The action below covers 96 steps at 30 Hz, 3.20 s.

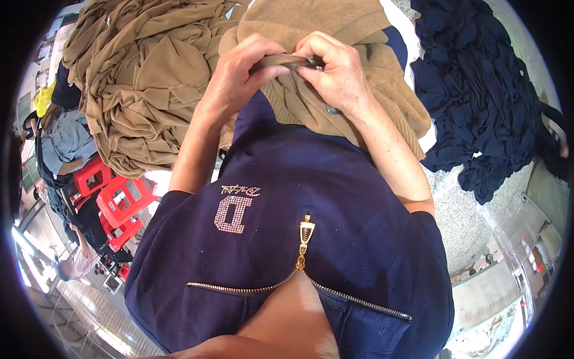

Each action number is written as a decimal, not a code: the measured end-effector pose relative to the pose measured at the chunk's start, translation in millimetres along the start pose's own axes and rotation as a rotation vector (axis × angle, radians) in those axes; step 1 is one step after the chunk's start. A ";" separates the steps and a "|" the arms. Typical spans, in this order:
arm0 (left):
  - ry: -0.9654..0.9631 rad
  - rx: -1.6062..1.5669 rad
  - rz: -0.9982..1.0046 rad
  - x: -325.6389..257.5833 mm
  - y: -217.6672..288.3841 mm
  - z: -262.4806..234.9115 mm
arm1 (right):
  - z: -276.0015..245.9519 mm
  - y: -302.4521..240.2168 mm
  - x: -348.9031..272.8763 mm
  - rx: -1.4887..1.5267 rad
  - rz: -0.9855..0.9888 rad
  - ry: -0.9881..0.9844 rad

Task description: Trimming loose threads and excess fabric from brown buttoned garments using small scissors.

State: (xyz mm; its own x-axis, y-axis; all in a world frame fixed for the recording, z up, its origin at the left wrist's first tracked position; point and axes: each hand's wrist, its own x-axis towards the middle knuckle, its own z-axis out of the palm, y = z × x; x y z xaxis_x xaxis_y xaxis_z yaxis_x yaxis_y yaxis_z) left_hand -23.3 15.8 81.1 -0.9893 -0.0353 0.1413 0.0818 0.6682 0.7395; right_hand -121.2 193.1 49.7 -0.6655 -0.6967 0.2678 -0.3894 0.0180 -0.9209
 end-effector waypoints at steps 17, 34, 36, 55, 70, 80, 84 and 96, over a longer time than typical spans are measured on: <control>0.290 0.341 0.209 18.2 -7.1 27.9 | 5.0 -2.3 3.4 -0.223 -0.181 0.182; 0.327 -0.237 -0.288 -35.4 -99.2 -47.8 | -23.4 -10.7 -53.4 -0.644 0.033 -0.154; 0.345 -0.548 -0.417 -37.5 -93.7 -53.4 | -28.7 -6.3 -58.2 -0.587 0.183 -0.099; -0.211 -0.873 -0.315 31.3 44.0 -27.5 | -31.5 -48.6 3.9 -0.641 -0.885 0.218; 0.006 -0.176 0.087 22.1 35.0 -10.4 | -18.7 -36.2 -5.5 0.066 -0.058 0.127; 0.156 0.083 0.421 20.2 19.5 8.4 | -21.1 -19.6 -4.0 -0.030 -0.073 0.129; 0.221 0.095 0.545 22.3 12.0 15.9 | -23.9 -9.8 -2.1 -0.013 -0.078 0.115; 0.080 0.013 0.400 26.6 10.1 14.8 | -27.2 -15.0 -0.4 0.055 0.113 0.020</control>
State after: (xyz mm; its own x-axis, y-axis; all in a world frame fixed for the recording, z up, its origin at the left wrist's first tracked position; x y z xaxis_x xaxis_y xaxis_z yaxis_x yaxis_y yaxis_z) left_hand -50.5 32.6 82.5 -0.8674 0.1721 0.4670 0.4562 0.6499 0.6079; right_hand -132.3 212.7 71.1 -0.7160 -0.6780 0.1662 -0.2760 0.0562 -0.9595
